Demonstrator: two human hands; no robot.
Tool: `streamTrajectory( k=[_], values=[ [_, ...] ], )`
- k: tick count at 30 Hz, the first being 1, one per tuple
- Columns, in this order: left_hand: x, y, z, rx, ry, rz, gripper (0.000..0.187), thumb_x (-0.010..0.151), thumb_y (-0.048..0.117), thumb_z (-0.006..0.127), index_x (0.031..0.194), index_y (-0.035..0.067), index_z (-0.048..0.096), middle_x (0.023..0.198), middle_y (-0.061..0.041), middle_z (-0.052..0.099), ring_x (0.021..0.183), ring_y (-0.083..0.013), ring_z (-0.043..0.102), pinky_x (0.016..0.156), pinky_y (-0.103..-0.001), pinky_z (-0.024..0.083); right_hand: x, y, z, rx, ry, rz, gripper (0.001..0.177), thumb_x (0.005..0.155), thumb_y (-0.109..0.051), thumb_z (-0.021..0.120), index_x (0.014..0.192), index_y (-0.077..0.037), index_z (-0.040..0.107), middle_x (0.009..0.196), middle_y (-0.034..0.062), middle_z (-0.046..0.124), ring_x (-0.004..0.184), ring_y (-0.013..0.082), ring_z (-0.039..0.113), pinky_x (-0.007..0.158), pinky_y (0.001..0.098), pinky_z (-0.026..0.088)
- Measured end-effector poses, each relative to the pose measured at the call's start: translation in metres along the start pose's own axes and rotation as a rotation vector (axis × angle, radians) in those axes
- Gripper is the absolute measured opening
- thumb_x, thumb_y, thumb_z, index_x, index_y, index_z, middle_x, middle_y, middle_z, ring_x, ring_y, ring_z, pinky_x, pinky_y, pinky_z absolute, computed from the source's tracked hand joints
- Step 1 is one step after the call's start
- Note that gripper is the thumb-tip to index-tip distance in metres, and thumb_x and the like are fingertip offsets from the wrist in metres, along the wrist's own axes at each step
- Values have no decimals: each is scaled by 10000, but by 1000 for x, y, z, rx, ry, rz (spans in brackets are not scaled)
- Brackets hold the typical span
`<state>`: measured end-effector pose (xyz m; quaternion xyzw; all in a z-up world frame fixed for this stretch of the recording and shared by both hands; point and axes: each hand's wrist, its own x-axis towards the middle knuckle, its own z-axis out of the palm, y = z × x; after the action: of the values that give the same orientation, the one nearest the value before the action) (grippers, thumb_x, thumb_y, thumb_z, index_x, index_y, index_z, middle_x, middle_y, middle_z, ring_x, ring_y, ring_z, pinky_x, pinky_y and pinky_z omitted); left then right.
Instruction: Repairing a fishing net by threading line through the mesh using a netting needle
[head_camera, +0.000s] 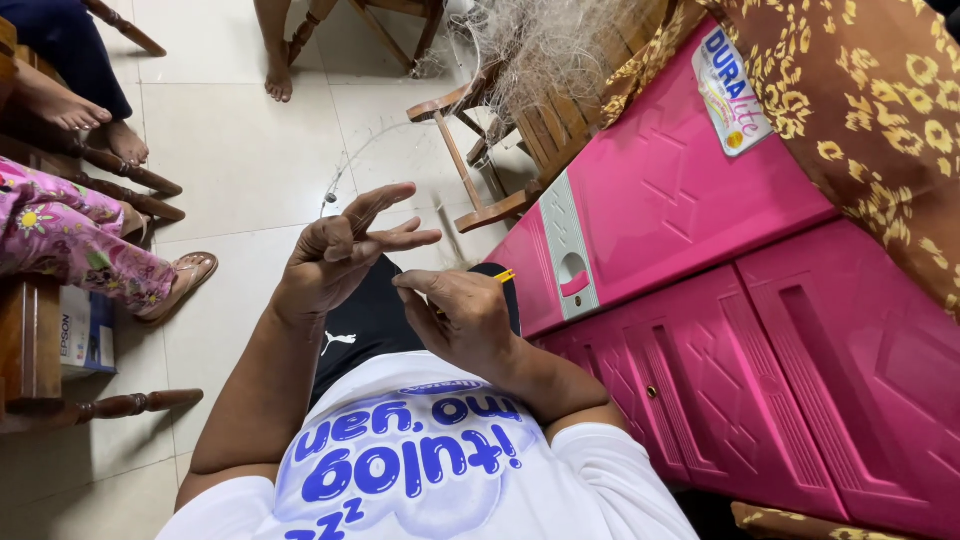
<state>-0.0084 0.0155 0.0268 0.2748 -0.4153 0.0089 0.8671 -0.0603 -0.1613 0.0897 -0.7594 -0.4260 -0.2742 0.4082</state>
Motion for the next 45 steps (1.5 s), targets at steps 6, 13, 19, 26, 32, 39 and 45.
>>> streamTrajectory(
  k=[6, 13, 19, 26, 32, 39, 45],
  values=[
    [4, 4, 6, 100, -53, -4, 402, 993, -122, 459, 695, 147, 433, 1573, -316, 399, 1285, -564, 576, 1194, -720, 230, 1, -3, 7, 24, 3, 2, 107, 912, -2, 685, 992, -49, 739, 516, 70, 537, 418, 248, 574, 424, 314, 485],
    [10, 3, -4, 147, -103, 19, 436, 978, -138, 437, 653, 133, 328, 1492, -345, 472, 1202, -552, 637, 1172, -701, 288, -5, -2, 7, 91, -21, 64, 105, 947, -16, 656, 1003, -68, 728, 517, 74, 502, 420, 248, 567, 438, 304, 478],
    [10, -1, -17, 131, -86, 36, 440, 933, -165, 462, 635, 134, 338, 1365, -373, 527, 937, -468, 726, 1095, -683, 375, -15, 9, 9, 148, -39, 105, 112, 938, -9, 655, 975, -72, 740, 486, 69, 489, 397, 233, 543, 431, 295, 464],
    [13, 4, -7, 116, -97, 1, 453, 954, -147, 417, 647, 168, 309, 1367, -411, 520, 962, -442, 715, 1047, -618, 394, -10, 3, 6, 212, -46, 131, 128, 932, 16, 660, 993, -70, 733, 503, 65, 497, 404, 200, 533, 430, 281, 446],
    [6, -1, -14, 226, -44, 14, 447, 951, -139, 472, 648, 150, 314, 1306, -385, 535, 1013, -417, 689, 1061, -591, 381, -7, -6, 9, 233, -45, 84, 122, 921, 17, 673, 973, -74, 734, 545, 69, 553, 433, 225, 563, 438, 295, 464],
    [-8, -10, -19, 405, 12, 2, 477, 924, -115, 633, 653, 145, 339, 1215, -293, 599, 950, -338, 716, 1124, -652, 346, -7, -12, 11, 301, 12, -30, 196, 904, 44, 668, 1063, -37, 748, 641, 59, 607, 475, 191, 552, 449, 288, 473],
    [0, -3, -12, 484, -2, 25, 536, 755, 65, 855, 585, 118, 350, 1160, -291, 610, 939, -344, 708, 1191, -657, 267, -12, -14, 16, 477, -99, 8, 362, 919, 90, 617, 1273, 32, 663, 782, 147, 636, 557, 249, 587, 491, 323, 487]
  ],
)
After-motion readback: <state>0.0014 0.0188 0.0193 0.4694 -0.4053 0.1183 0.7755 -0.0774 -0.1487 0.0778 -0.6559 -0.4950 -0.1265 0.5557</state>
